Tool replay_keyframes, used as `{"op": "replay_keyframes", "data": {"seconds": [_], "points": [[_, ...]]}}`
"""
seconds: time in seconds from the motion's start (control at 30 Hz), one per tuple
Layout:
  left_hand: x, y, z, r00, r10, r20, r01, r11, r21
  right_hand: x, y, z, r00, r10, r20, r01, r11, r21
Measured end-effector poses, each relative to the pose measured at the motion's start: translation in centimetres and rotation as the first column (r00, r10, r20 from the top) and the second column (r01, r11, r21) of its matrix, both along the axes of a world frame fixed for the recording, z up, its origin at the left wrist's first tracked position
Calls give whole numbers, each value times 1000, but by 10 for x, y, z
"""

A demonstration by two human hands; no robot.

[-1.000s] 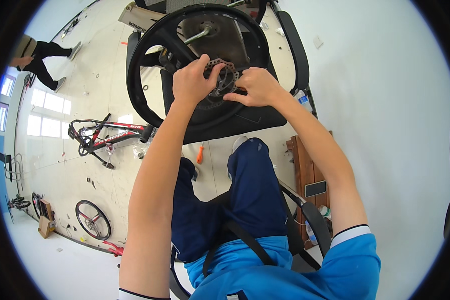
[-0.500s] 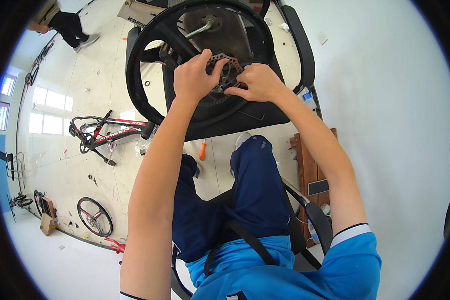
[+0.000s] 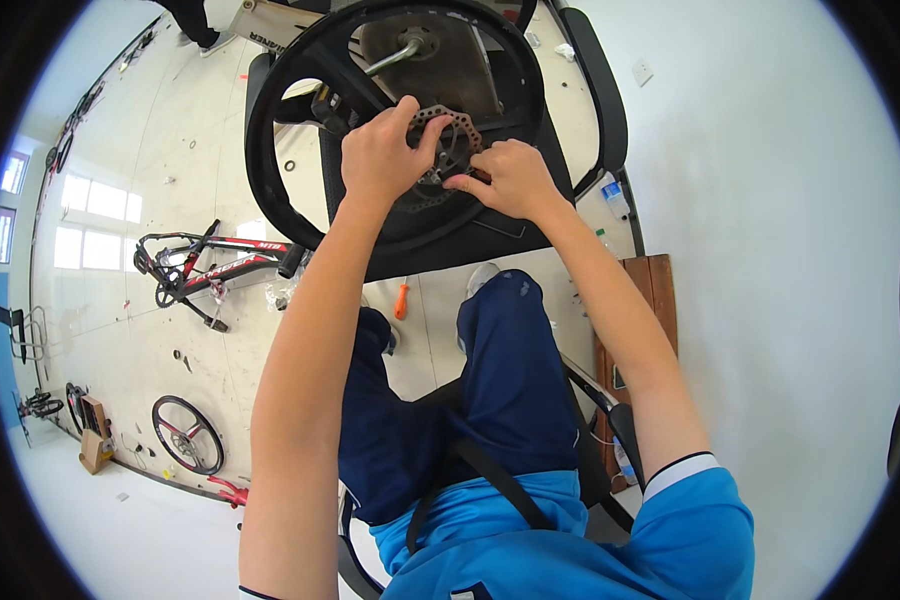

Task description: The person assembles a bicycle disc brake rotor onto a hub using small metal pins and a screwdriver. They insert the pins into the rotor and hub, then use a screwdriver to tighten them in place.

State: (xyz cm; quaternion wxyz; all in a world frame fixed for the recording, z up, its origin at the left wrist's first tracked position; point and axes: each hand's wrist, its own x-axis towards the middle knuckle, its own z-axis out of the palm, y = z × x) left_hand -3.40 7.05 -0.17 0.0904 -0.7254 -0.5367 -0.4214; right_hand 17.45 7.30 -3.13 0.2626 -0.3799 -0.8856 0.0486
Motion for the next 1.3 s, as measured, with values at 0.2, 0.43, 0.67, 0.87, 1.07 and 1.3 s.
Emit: {"op": "replay_keyframes", "data": {"seconds": [0.2, 0.43, 0.67, 0.87, 1.07, 1.3], "points": [[1, -1, -3, 1000, 9, 16, -9, 1000, 13, -5, -9, -11, 996, -51, -66, 53, 998, 30], [0, -4, 2, 999, 7, 42, -6, 999, -46, -12, -20, -21, 971, -177, -160, 169, 984, -60], [-5, -5, 3, 995, -55, 83, 59, 997, -46, -12, -15, 4, 989, -131, -69, 123, 986, -114], [-8, -8, 1, 996, -41, 79, 44, 999, -30, -12, -16, 5, 991, -114, -71, 105, 986, -126], [-7, -9, 1, 997, -48, 66, 50, 998, -34, -11, -15, 4, 993, -95, -63, 90, 993, -72], [-6, -8, 1, 998, -36, 55, 40, 997, -65, -3, -4, 13, 996, 44, 82, -45, 999, 9]]}}
